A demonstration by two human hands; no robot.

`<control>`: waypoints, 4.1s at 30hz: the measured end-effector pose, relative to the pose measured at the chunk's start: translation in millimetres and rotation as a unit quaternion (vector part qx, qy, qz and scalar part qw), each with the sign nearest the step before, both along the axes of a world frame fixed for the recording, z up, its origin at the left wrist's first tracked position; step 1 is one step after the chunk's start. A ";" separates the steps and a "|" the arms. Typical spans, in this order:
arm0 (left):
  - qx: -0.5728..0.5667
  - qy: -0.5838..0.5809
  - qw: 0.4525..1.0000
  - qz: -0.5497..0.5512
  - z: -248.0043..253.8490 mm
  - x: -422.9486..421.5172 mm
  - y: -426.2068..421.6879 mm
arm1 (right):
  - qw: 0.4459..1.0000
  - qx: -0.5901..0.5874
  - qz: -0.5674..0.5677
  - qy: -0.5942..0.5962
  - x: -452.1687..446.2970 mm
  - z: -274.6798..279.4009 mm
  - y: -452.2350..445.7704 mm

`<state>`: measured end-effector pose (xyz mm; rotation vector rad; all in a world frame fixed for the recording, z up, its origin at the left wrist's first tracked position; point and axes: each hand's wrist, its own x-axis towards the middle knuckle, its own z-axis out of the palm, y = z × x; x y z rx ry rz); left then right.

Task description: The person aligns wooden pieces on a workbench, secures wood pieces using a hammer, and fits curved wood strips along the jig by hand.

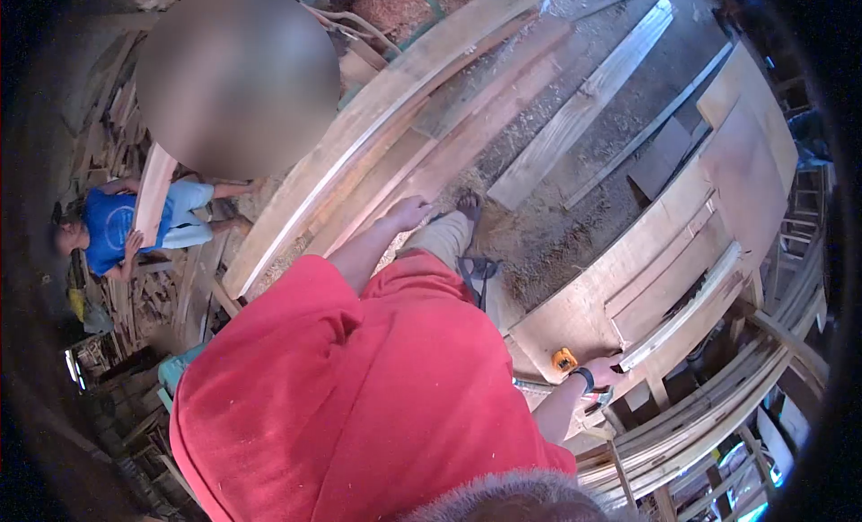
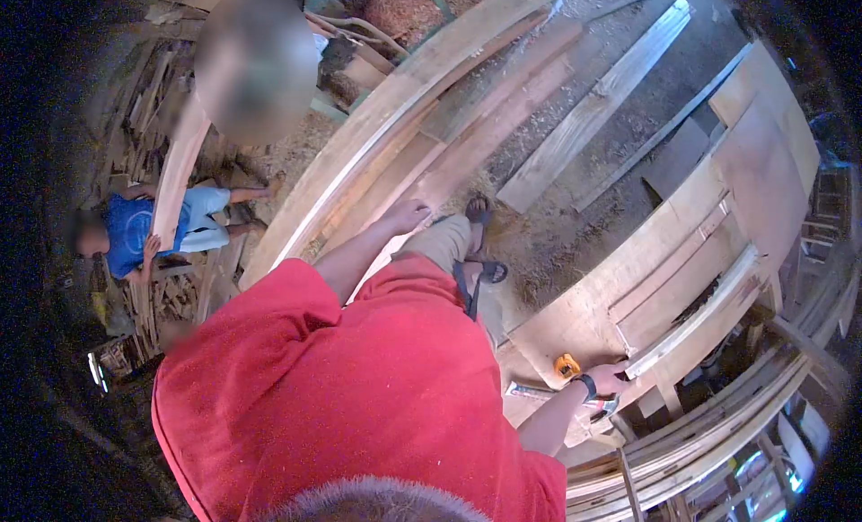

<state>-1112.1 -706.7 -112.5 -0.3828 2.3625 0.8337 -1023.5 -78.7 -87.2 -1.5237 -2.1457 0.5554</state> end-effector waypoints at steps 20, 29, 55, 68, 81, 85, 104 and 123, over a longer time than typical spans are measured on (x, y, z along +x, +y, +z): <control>0.079 0.189 0.969 0.139 53.7 -140.1 -101.1 | 0.957 -0.137 0.235 -0.102 -290.5 1.4 -189.5; -0.043 0.729 0.557 0.395 450.8 -228.8 -259.9 | 0.764 -0.133 0.610 0.161 -497.5 -38.0 -273.4; -0.678 0.629 0.336 0.178 780.2 -300.2 -459.5 | 0.158 -0.088 0.828 0.530 -699.3 501.5 -823.3; -0.584 0.584 0.510 0.241 815.2 -293.1 -453.4 | 0.044 -0.235 0.762 0.602 -800.6 695.7 -1007.5; -0.582 0.514 0.530 0.340 816.8 -317.1 -417.6 | -0.027 -0.257 0.779 0.571 -766.2 816.0 -1129.6; -0.556 0.520 0.541 0.356 819.0 -317.9 -417.4 | -0.021 -0.210 0.835 0.508 -750.4 876.8 -1118.5; -0.606 0.475 0.546 0.331 819.6 -304.9 -429.7 | -0.289 -0.174 0.899 0.280 -678.7 990.5 -1213.4; -0.663 0.500 0.460 0.315 812.9 -306.4 -441.3 | -0.133 -0.036 0.890 0.434 -681.1 1005.7 -1289.5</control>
